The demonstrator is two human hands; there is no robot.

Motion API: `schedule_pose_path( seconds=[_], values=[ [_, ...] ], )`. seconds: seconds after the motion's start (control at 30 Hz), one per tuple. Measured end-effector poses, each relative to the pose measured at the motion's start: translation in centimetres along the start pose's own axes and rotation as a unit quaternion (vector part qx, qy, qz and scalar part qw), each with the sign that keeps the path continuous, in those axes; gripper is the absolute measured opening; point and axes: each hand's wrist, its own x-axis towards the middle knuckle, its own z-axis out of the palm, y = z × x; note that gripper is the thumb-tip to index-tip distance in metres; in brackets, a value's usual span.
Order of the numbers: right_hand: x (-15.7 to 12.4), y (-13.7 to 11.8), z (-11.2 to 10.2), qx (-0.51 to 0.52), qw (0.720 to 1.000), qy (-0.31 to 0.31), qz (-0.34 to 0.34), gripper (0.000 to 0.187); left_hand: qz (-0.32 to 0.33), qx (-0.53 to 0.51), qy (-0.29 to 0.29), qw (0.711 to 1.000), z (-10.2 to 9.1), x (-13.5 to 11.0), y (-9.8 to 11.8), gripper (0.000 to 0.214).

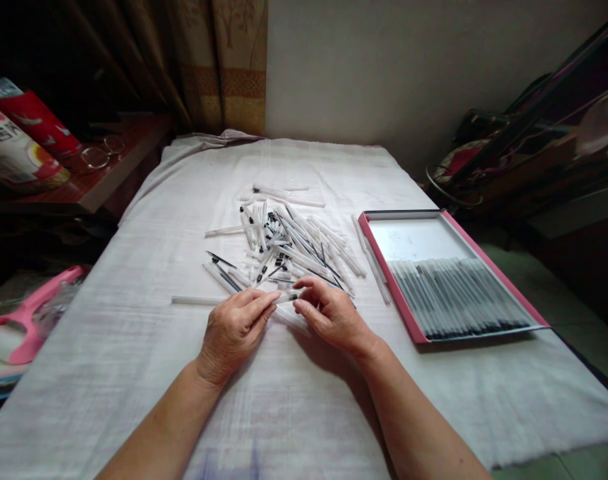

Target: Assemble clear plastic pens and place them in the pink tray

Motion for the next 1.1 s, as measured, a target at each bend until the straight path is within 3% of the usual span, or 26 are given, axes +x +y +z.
schedule_pose_path(
  seconds=[0.13, 0.37, 0.8, 0.97, 1.1],
  values=[
    [0.0, 0.0, 0.0, 0.0, 1.0, 0.002, -0.006, 0.006, -0.001, 0.001, 0.002, 1.0, 0.0, -0.1, -0.1, 0.024],
    [0.0, -0.1, 0.0, -0.011, 1.0, -0.006, -0.004, 0.012, 0.0, -0.004, 0.0, 1.0, 0.0, -0.1, -0.1, 0.023],
    [0.0, -0.2, 0.1, -0.025, 1.0, 0.004, -0.01, 0.007, -0.002, -0.006, 0.005, 1.0, 0.1, -0.2, -0.2, 0.023],
    [0.1, -0.1, 0.5, 0.013, 0.999, 0.034, 0.002, 0.007, 0.0, 0.047, 0.046, 0.998, -0.4, 0.2, 0.1, 0.021],
    [0.4, 0.4, 0.4, 0.09, 0.988, 0.123, 0.037, 0.011, -0.032, 0.049, 0.109, 0.992, -0.9, 0.4, 0.6, 0.022]
  ],
)
